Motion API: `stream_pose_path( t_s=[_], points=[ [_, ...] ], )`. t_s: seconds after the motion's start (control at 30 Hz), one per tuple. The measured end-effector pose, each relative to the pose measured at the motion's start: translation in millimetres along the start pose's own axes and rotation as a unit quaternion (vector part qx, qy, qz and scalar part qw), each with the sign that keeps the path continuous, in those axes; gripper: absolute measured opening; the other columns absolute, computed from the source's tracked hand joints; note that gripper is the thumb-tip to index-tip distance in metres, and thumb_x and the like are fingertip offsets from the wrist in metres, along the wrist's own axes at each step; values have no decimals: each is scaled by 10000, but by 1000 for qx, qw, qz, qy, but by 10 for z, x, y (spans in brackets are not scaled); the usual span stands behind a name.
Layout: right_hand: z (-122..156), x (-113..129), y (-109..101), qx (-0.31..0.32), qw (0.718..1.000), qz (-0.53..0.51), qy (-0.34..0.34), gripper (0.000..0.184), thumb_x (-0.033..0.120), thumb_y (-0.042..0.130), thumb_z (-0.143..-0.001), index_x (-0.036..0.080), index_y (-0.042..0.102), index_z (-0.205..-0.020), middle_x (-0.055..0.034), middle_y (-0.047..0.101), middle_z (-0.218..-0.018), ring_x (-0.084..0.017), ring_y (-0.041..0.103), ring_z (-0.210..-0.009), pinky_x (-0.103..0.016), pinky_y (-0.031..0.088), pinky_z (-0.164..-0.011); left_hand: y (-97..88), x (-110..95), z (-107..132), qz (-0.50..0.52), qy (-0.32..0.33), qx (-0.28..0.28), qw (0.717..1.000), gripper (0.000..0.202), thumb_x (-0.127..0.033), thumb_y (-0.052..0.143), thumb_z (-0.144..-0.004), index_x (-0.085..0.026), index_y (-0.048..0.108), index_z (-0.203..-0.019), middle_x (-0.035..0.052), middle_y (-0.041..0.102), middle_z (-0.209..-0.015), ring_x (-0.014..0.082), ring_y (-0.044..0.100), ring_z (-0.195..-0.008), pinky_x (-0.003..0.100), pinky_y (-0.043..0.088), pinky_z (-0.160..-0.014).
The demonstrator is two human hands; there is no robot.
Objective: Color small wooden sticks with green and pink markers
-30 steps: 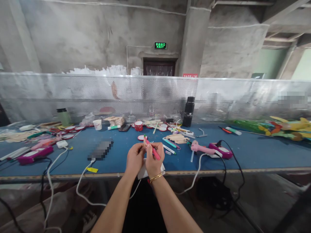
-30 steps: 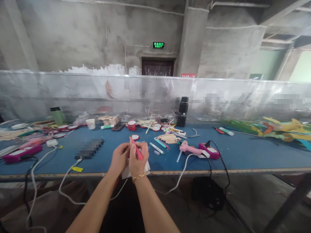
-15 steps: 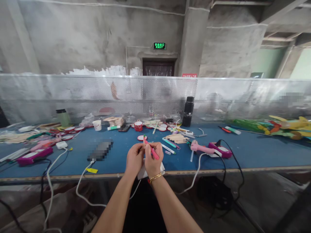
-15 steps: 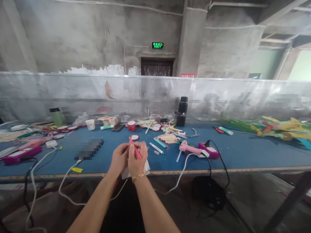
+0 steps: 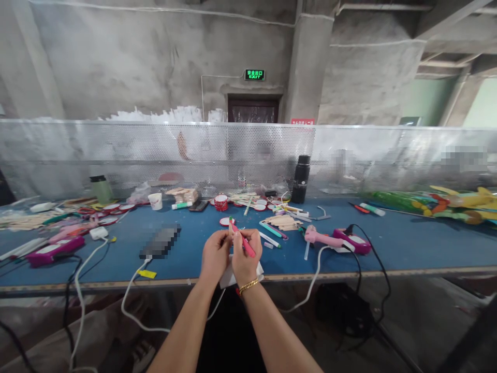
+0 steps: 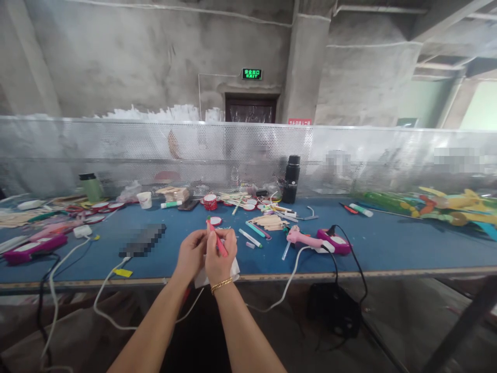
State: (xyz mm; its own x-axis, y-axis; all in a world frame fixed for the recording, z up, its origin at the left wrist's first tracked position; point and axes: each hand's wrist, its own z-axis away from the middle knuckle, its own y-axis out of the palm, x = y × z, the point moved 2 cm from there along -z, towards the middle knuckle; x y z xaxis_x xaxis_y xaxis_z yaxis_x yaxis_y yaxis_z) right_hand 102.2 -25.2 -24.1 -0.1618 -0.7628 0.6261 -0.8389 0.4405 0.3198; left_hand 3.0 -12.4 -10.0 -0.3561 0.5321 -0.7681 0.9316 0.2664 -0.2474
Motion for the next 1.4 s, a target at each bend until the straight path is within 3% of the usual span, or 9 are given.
stream_pose_path(
  t_s=[0.53,0.77,1.1,1.4],
  points=[
    [-3,25,5,11,1000,9,0,164,348,583,-963,207,597,-881,-15,641,-832,-177,611,-780,-337,487,-765,4,19,13,2,0,-8,1000,207,-282,586,-878,-202,777,-877,40,721,-841,180,617,-786,272,458,-729],
    [1,-50,6,-22,1000,4,21,166,356,592,-952,210,579,-874,-11,636,-814,-169,604,-741,-321,490,-725,-2,-2,6,-12,9,-1,1000,205,-289,577,-893,-206,760,-855,43,720,-849,191,635,-815,280,476,-739],
    [-7,36,9,7,1000,4,-18,176,356,583,-967,208,595,-873,-17,639,-823,-172,611,-764,-331,500,-750,3,23,17,3,1,-14,1000,192,-276,599,-872,-202,777,-870,46,746,-862,188,645,-810,277,490,-745],
    [-5,-5,11,-11,1000,11,3,178,357,587,-954,212,580,-850,-7,627,-795,-167,593,-731,-322,486,-721,-9,-5,6,-6,7,-6,1000,198,-279,587,-884,-207,767,-844,35,711,-812,180,617,-770,270,466,-717]
  ],
)
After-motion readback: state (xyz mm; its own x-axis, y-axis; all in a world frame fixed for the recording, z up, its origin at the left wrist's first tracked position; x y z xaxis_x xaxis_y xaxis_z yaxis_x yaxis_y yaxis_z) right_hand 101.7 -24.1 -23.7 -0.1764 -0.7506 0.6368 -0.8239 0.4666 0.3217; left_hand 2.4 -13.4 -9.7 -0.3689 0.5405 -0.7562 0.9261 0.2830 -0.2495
